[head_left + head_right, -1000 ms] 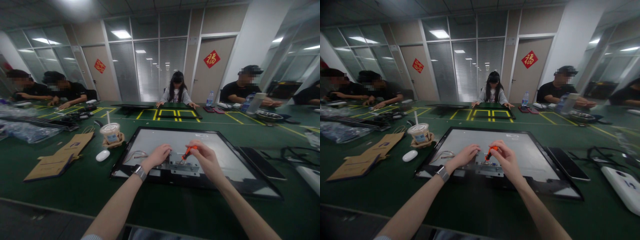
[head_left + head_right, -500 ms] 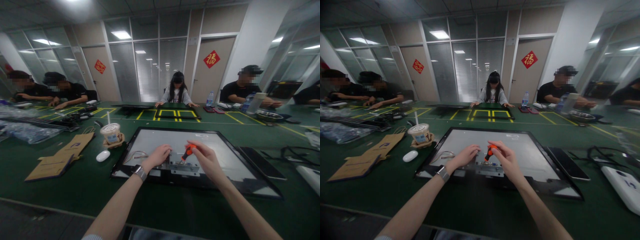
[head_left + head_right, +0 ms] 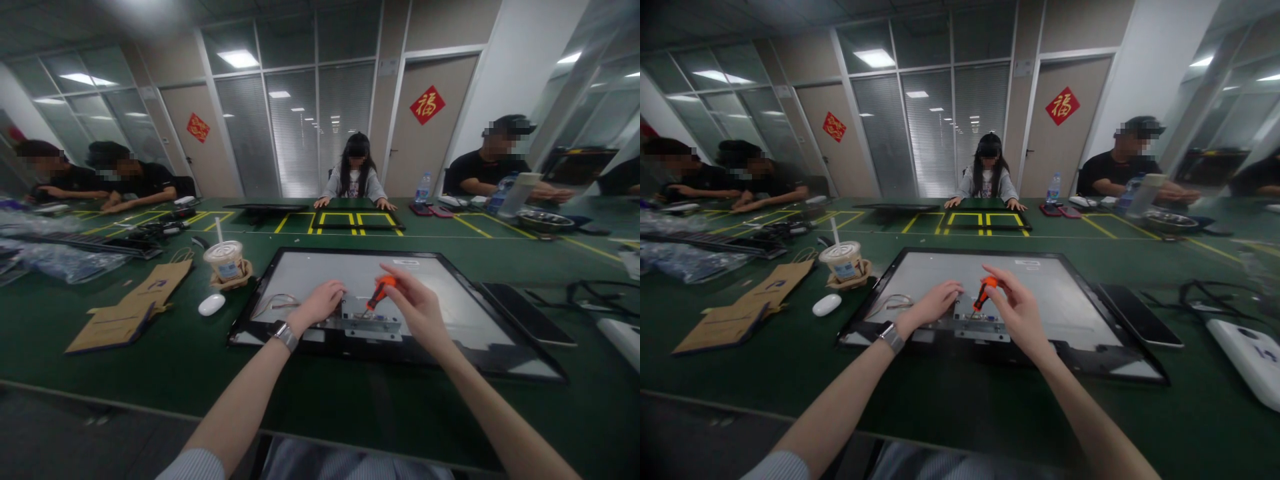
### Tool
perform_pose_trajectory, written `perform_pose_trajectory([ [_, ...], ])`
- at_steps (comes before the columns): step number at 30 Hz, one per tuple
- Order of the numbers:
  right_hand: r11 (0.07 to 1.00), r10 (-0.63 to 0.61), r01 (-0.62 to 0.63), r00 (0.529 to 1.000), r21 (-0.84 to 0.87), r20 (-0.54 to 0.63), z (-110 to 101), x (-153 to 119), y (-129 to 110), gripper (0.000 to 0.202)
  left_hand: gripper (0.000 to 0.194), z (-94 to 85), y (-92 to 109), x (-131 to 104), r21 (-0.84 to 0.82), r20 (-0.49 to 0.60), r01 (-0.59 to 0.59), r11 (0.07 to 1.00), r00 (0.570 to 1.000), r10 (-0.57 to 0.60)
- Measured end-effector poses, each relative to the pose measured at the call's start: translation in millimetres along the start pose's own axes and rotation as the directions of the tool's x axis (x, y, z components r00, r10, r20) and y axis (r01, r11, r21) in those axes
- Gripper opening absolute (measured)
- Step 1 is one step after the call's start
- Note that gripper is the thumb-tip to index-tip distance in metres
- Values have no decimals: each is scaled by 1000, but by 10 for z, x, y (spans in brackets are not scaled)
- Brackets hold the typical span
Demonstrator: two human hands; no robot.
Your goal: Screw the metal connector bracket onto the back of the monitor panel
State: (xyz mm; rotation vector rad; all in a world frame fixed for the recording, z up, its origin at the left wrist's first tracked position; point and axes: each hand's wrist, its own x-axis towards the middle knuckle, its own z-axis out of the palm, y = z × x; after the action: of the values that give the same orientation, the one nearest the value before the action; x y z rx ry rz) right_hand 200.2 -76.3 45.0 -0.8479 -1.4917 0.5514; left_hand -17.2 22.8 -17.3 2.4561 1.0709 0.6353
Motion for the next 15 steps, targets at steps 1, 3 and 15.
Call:
perform_pose_trajectory([
  [1, 1000, 14, -14, 1000, 14, -1, 3, -4, 0, 34, 40, -5, 6, -3, 2, 2, 6, 1000, 1000, -6],
  [3, 999, 26, -26, 1000, 40, -3, 11, -10, -3, 32, 40, -9, 12, -6, 3, 3, 16, 1000, 1000, -16],
  [15, 996, 36, -38, 999, 81, 28, -20, 11, 5, 26, 39, 15, -28, 4, 3, 4, 1, 1000, 1000, -2],
])
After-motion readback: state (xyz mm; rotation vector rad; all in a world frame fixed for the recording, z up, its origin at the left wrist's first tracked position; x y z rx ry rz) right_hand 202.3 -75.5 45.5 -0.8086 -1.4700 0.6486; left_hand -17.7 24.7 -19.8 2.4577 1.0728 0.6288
